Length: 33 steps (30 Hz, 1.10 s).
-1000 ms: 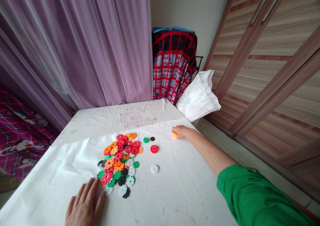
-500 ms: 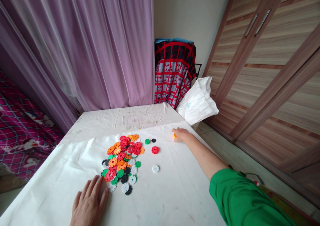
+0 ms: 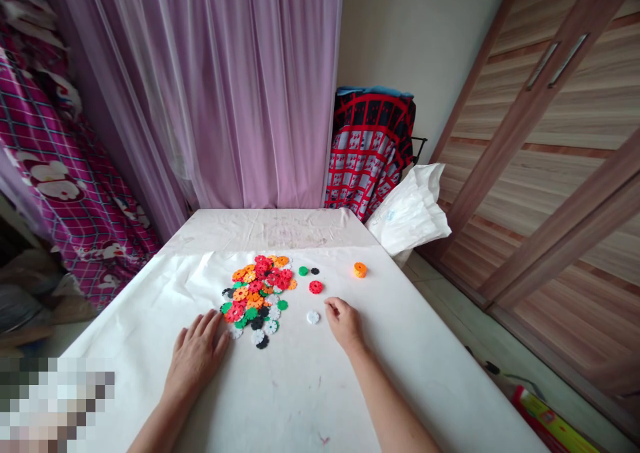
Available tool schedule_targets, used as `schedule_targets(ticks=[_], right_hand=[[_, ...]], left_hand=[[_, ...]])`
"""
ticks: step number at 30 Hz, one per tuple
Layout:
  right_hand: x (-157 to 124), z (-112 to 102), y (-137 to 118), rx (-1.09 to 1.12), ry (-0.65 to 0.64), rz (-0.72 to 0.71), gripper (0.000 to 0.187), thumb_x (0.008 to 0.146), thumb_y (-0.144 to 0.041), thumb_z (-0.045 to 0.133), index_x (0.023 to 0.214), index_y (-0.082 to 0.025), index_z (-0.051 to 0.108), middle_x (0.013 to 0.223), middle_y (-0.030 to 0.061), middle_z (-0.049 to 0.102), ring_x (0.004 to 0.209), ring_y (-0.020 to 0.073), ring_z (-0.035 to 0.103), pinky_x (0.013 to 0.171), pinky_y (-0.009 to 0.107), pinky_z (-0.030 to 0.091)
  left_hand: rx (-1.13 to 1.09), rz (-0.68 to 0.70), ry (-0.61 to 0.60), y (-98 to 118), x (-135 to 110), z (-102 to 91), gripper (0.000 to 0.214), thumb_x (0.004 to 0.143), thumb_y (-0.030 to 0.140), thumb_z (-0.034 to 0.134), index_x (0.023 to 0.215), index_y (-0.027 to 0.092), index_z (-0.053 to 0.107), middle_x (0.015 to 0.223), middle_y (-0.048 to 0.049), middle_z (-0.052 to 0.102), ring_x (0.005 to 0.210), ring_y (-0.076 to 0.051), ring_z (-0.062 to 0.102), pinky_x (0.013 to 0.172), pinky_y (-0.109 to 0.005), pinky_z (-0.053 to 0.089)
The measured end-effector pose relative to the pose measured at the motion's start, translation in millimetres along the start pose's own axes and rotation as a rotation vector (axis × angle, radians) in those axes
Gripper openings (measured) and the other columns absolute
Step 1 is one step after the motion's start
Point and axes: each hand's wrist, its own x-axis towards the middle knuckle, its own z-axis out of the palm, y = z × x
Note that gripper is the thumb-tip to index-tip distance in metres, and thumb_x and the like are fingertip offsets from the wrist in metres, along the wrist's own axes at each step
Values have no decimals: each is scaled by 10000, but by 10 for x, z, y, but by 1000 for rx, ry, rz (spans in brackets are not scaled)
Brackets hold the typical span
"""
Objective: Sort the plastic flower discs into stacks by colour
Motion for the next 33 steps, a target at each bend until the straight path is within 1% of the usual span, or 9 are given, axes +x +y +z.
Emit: schedule_targets(ticks=[2, 7, 12, 21, 25, 27, 29, 31, 33], right_hand=[[-24, -12, -36, 23, -21, 21, 242, 845, -238, 487, 922, -225, 717, 848, 40, 751, 721, 174, 677, 700, 257, 514], [-86, -77, -118, 36, -58, -29, 214, 835, -240, 515, 923, -211, 708, 873, 45, 739, 739, 165, 669, 727, 262, 513], [-154, -118, -193, -40, -57, -62, 245, 827, -242, 557, 1029, -206, 692, 998, 67, 728, 821, 185, 661, 792, 292, 515], [-129, -145, -234, -138, -122, -11, 256, 864, -223, 491, 1039, -211, 678, 1030, 71, 728, 873, 201, 661, 855, 315, 496], [-118, -126, -226, -127, -123, -14, 283, 872, -229, 458, 1045, -212, 681, 1018, 74, 732, 847, 198, 667, 840, 308, 501], [-122, -115, -214, -111, -108, -22, 289, 878, -245, 444, 1033, -201, 685, 1003, 82, 735, 841, 205, 671, 830, 316, 507], [-132, -104, -205, -96, -86, -29, 293, 884, -261, 435, 1011, -194, 690, 997, 92, 737, 853, 215, 676, 827, 325, 510], [-145, -92, -194, -77, -65, -34, 294, 889, -272, 430, 992, -197, 694, 995, 98, 740, 869, 221, 681, 824, 327, 514], [-150, -77, -174, -50, -50, -34, 290, 890, -280, 430, 978, -207, 697, 990, 97, 743, 864, 220, 685, 817, 325, 518]], left_hand=[[-11, 7, -5, 22, -2, -30, 581, 945, 455, 325, 1405, 180, 549, 1503, -120, 506, 1404, -295, 409, 1150, -515, 294], [-32, -15, -14, 87, -19, -93, 555, 942, 436, 357, 1410, 201, 543, 1511, -116, 497, 1408, -293, 405, 1156, -515, 284], [-64, -3, -4, 107, -25, -115, 551, 951, 427, 337, 1400, 187, 549, 1498, -121, 510, 1406, -292, 402, 1155, -520, 282], [-171, -3, 18, 105, -29, -130, 474, 972, 381, 327, 1320, 251, 622, 1461, -97, 554, 1385, -288, 426, 1146, -535, 282], [-272, -11, 47, 77, 32, -172, 434, 945, 367, 376, 1238, 246, 672, 1403, -88, 608, 1359, -290, 462, 1152, -521, 283], [-379, -61, 55, 36, 118, -193, 379, 905, 323, 423, 1124, 241, 721, 1321, -71, 667, 1292, -265, 532, 1136, -444, 331], [-458, -170, 60, -3, 234, -205, 355, 869, 282, 436, 1048, 227, 738, 1208, -76, 722, 1166, -246, 621, 1049, -376, 427], [-473, -290, 86, -19, 352, -202, 396, 866, 272, 400, 1081, 201, 725, 1117, -106, 746, 1047, -264, 672, 927, -381, 501], [-480, -369, 124, -4, 444, -187, 434, 873, 278, 372, 1142, 193, 702, 1091, -118, 751, 1000, -282, 687, 855, -396, 525]])
